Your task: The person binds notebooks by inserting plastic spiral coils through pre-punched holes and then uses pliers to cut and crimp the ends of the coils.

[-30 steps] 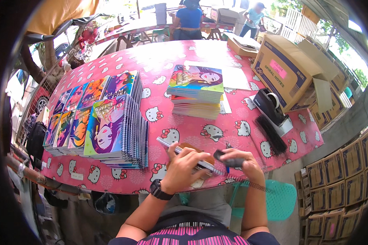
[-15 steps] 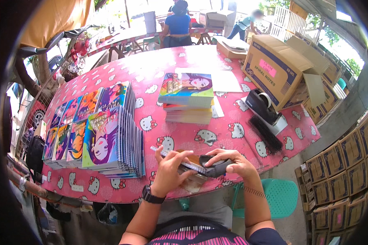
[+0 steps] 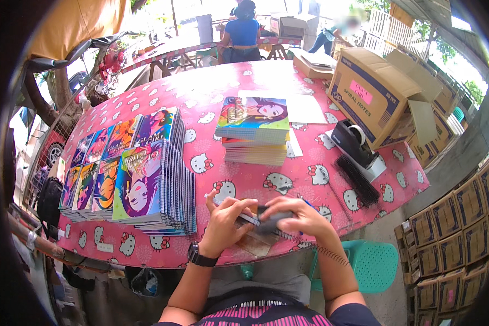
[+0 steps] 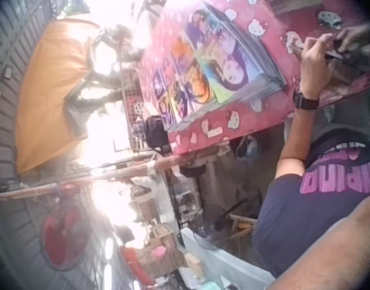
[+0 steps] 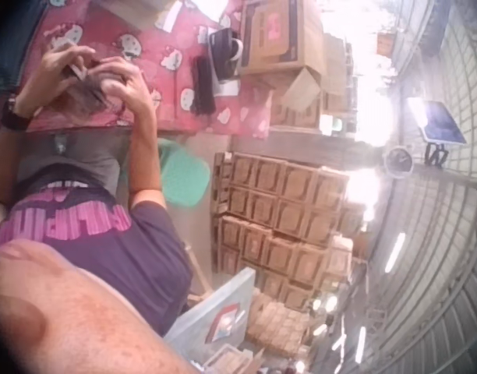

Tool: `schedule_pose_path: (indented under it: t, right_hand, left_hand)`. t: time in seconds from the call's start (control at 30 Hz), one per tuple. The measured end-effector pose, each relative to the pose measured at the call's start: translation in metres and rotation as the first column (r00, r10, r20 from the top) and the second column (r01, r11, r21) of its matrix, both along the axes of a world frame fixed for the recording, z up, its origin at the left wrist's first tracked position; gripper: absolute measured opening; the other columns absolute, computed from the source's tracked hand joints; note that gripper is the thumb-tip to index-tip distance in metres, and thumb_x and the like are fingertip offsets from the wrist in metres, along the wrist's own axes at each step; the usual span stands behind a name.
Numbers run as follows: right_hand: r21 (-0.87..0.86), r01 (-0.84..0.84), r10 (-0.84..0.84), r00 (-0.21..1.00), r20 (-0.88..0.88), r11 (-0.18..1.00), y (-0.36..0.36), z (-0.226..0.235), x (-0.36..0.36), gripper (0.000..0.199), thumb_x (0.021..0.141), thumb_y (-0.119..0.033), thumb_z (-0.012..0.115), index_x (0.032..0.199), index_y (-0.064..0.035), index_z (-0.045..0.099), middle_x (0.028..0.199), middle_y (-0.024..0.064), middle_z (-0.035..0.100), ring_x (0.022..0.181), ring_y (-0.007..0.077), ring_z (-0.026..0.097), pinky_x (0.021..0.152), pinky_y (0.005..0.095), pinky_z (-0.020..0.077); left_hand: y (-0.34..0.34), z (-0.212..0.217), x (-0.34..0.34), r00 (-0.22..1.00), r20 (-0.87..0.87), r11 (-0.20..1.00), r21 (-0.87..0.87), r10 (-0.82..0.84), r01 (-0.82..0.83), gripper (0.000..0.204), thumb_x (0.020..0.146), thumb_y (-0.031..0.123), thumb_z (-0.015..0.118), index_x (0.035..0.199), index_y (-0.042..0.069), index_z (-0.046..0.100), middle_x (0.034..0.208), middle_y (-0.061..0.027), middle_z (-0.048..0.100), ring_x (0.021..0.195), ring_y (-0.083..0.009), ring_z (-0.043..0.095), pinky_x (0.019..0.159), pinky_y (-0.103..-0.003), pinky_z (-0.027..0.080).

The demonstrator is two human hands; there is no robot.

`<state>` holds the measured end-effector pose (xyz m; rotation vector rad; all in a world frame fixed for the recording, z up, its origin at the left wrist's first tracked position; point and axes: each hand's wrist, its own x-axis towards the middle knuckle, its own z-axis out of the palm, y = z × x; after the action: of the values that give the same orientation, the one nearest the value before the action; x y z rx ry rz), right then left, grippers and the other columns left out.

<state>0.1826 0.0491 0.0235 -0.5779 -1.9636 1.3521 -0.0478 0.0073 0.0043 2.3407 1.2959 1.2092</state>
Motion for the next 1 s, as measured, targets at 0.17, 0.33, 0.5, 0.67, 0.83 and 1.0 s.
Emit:
schedule_pose_path:
  t: [0.17,0.33,0.5,0.67,0.83,1.0]
  right_hand:
    - [-0.014,0.062,-0.059,0.986,0.156,0.998,0.014,0.007,0.001,0.049,0.076,-0.046,0.070,0.099,-0.0025,0.071,0.104,0.0159,0.065,0.107,0.0294,0.057,0.096,0.0406,0.0410]
    - [0.170,0.306,-0.348,0.761,0.548,0.937,0.026,-0.012,-0.003,0.041,0.078,-0.038,0.071,0.100,-0.0035,0.071,0.105,0.0127,0.065,0.104,0.0259,0.058,0.094,0.0395,0.0432]
    - [0.091,0.084,-0.097,0.984,0.151,0.992,0.018,-0.012,-0.015,0.041,0.080,-0.036,0.070,0.102,-0.0017,0.070,0.096,0.0128,0.067,0.097,0.0239,0.060,0.085,0.0365,0.0471]
    - [0.035,0.035,-0.037,0.999,0.040,0.999,0.021,0.000,-0.030,0.042,0.080,-0.039,0.069,0.099,-0.0011,0.070,0.093,0.0132,0.066,0.095,0.0249,0.058,0.084,0.0370,0.0462]
    - [0.173,0.216,-0.270,0.868,0.417,0.961,0.030,-0.005,-0.020,0.045,0.081,-0.041,0.068,0.101,-0.0008,0.069,0.102,0.0122,0.065,0.100,0.0250,0.058,0.089,0.0374,0.0441]
    - [0.082,0.177,-0.195,0.863,0.467,0.981,0.036,-0.001,-0.036,0.054,0.082,-0.050,0.064,0.103,-0.0002,0.069,0.106,0.0115,0.066,0.106,0.0271,0.057,0.094,0.0380,0.0417]
  left_hand:
    - [0.007,0.004,-0.006,0.999,0.000,0.999,0.020,0.040,-0.040,0.056,0.066,0.022,0.081,0.117,0.018,0.059,0.081,0.0067,0.068,0.090,-0.0132,0.061,0.106,-0.050,0.016]
    - [0.009,-0.002,-0.016,0.992,0.024,0.990,0.057,0.127,-0.128,0.064,0.063,0.026,0.083,0.121,0.019,0.058,0.098,0.0047,0.065,0.105,-0.0132,0.056,0.109,-0.050,0.011]
    - [0.017,-0.042,-0.015,0.555,0.829,0.977,-0.173,0.075,0.126,0.083,0.064,0.001,0.083,0.135,0.003,0.040,0.119,-0.0116,0.059,0.116,-0.0231,0.050,0.100,-0.035,0.042]
    - [0.011,-0.057,-0.026,0.417,0.900,0.953,-0.225,0.124,0.201,0.063,0.073,-0.001,0.078,0.129,0.000,0.047,0.116,-0.0129,0.060,0.109,-0.0187,0.056,0.097,-0.031,0.044]
    - [0.014,-0.055,-0.019,0.408,0.900,0.955,-0.240,0.152,0.173,0.058,0.074,-0.005,0.074,0.127,-0.001,0.051,0.118,-0.0133,0.060,0.111,-0.0183,0.056,0.097,-0.031,0.045]
    - [0.016,-0.053,-0.023,0.336,0.926,0.953,-0.244,0.174,0.179,0.055,0.075,-0.004,0.075,0.126,-0.001,0.053,0.116,-0.0134,0.061,0.108,-0.0176,0.057,0.095,-0.030,0.047]
